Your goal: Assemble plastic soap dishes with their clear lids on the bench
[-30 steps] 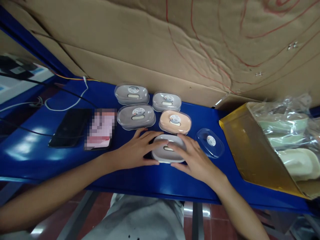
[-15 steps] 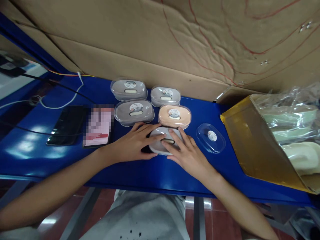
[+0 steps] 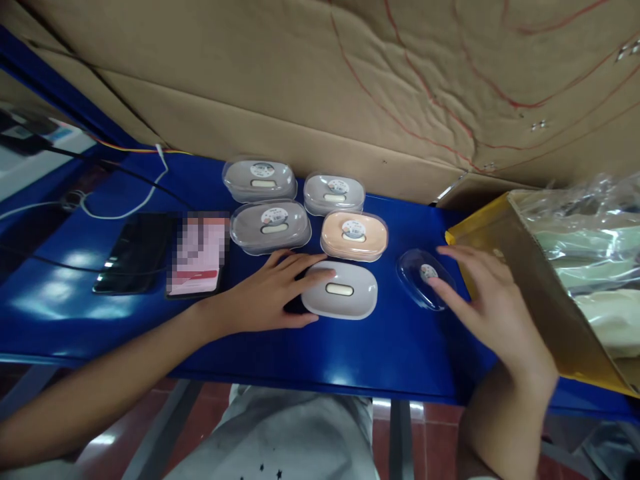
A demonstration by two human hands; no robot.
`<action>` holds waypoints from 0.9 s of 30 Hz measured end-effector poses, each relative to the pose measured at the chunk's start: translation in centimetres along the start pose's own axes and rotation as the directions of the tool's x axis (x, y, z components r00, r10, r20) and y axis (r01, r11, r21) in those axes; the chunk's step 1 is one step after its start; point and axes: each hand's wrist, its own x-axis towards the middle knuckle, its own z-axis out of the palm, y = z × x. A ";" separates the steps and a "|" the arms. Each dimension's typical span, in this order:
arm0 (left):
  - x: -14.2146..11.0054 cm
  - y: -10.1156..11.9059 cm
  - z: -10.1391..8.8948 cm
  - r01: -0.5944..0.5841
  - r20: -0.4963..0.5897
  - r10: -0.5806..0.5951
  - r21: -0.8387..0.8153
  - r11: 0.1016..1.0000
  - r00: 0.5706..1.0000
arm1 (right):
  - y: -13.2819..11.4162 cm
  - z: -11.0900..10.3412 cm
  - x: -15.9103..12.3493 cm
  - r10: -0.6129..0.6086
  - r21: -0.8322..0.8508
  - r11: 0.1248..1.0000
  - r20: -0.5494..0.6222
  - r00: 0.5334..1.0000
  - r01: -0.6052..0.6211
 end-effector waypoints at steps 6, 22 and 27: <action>0.0 0.1 -0.5 0.078 0.007 -0.078 -0.192 0.978 0.997 | 5.2 2.5 -2.0 0.174 -0.129 0.982 0.304 0.937 -0.140; 0.2 0.4 0.7 0.089 0.021 -0.087 -0.379 0.921 0.996 | -5.3 4.9 -0.8 -0.302 0.244 0.944 0.370 0.879 0.221; 0.2 0.0 0.5 0.056 -0.014 -0.065 -0.348 0.936 0.998 | -6.4 6.0 -0.4 -0.351 0.188 0.933 0.288 0.891 0.307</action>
